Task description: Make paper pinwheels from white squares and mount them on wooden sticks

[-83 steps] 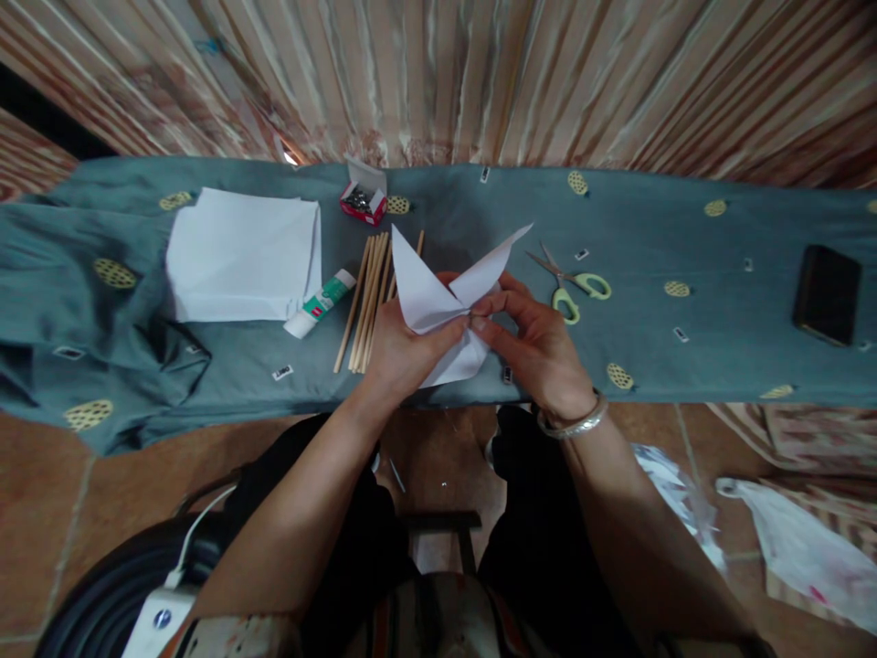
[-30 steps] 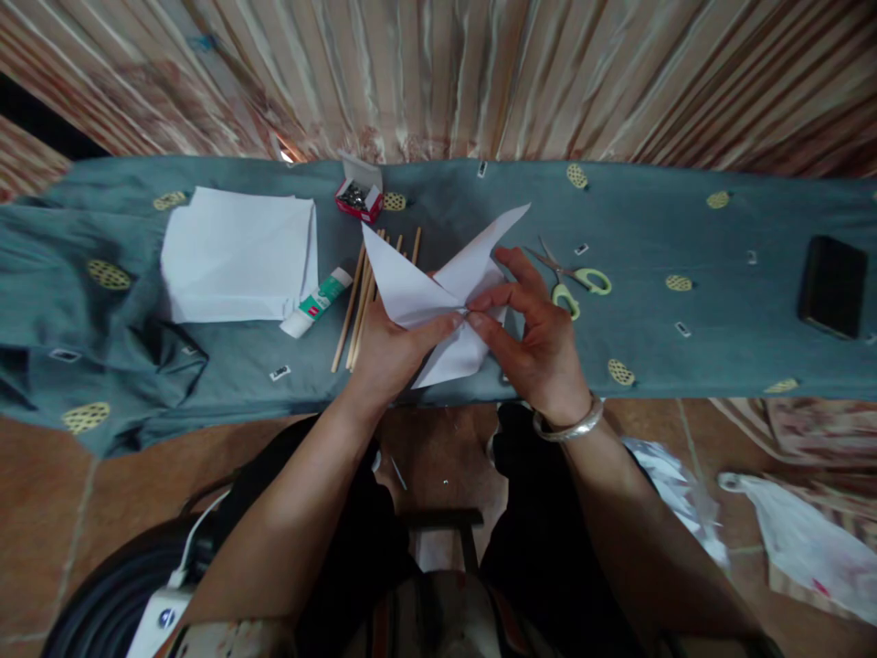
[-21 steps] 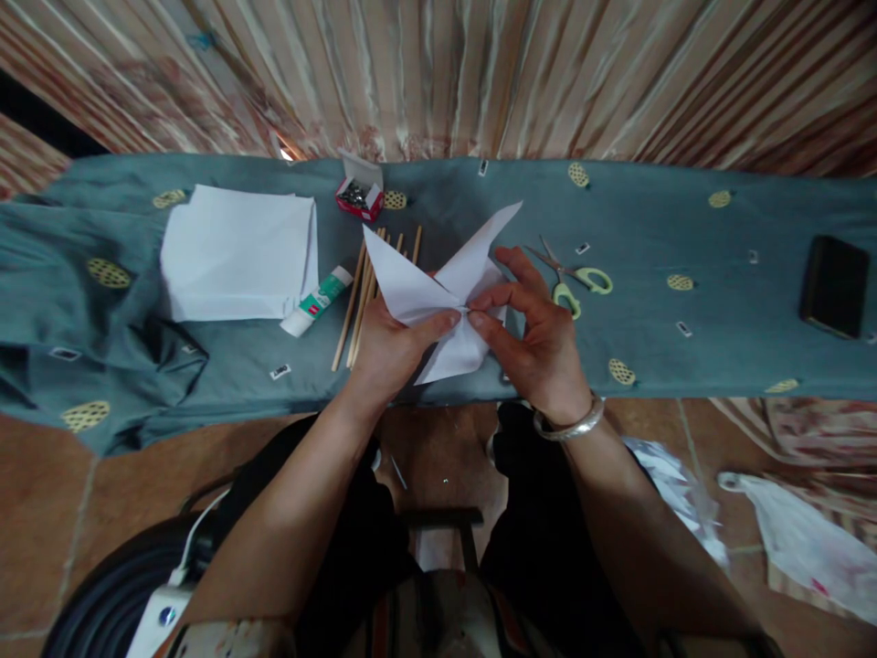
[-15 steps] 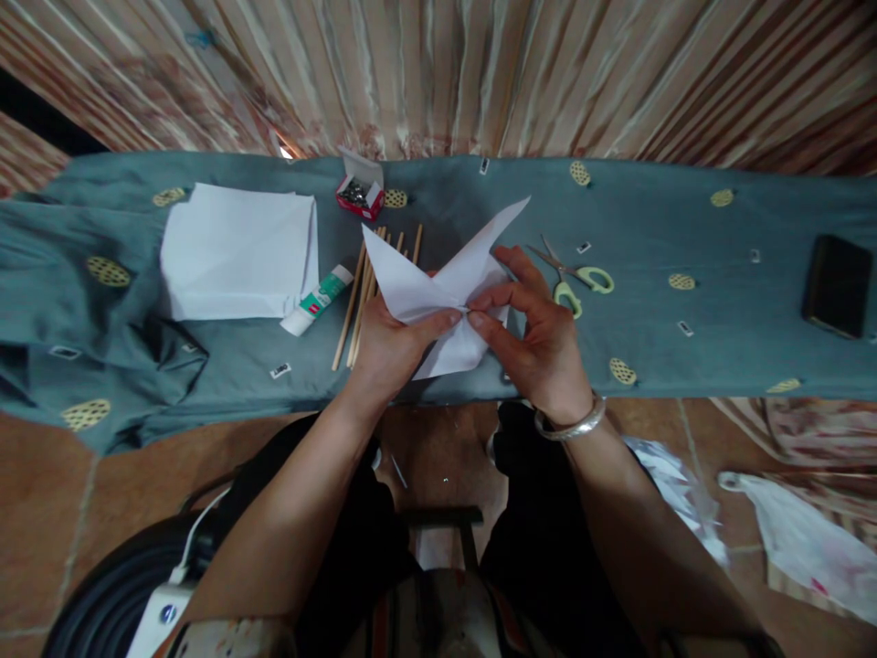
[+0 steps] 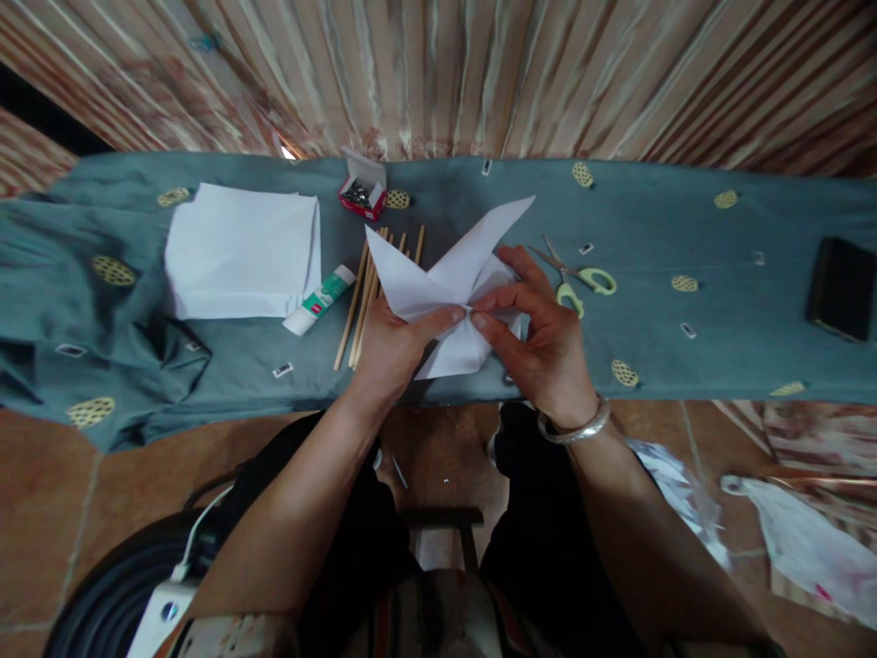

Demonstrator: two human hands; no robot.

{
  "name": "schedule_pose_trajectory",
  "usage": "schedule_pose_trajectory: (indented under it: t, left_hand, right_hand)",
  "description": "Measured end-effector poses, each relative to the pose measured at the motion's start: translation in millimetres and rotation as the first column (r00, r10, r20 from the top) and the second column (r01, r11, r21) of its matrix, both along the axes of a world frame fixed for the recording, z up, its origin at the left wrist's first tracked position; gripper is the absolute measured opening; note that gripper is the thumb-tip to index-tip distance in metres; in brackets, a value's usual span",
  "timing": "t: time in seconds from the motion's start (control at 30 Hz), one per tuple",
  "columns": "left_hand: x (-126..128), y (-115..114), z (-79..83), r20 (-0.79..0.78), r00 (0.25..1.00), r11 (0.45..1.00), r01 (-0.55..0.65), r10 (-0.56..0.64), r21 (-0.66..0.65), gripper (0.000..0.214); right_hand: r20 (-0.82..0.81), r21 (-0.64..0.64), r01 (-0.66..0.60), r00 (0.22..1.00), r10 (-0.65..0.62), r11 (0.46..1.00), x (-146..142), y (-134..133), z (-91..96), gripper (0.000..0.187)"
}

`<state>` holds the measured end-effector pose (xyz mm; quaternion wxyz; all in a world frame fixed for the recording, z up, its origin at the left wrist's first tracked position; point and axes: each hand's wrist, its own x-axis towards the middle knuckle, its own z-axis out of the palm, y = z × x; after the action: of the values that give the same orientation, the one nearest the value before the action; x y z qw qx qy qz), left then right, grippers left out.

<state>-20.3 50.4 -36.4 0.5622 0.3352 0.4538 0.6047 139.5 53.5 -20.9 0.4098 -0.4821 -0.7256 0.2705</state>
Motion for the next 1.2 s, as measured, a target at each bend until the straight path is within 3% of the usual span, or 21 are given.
schedule_pose_trajectory:
  t: [0.3, 0.73, 1.2]
  left_hand:
    - [3, 3, 4.4, 0.095, 0.995, 0.999, -0.029, 0.033, -0.04, 0.034]
    - [3, 8, 3.1, 0.101, 0.984, 0.986, -0.141, 0.149, -0.085, 0.039]
    - [1, 10, 1.2, 0.119, 0.977, 0.981, -0.164, 0.176, -0.104, 0.036]
  right_hand:
    - [-0.012, 0.009, 0.025, 1.0, -0.025, 1.0, 0, -2, 2.6, 0.006]
    - [0.118, 0.227, 0.023, 0.992, -0.05, 0.974, -2, -9, 9.5, 0.006]
    - [0.224, 0.311, 0.001, 0.972, -0.075, 0.95, -10, -12, 6.3, 0.01]
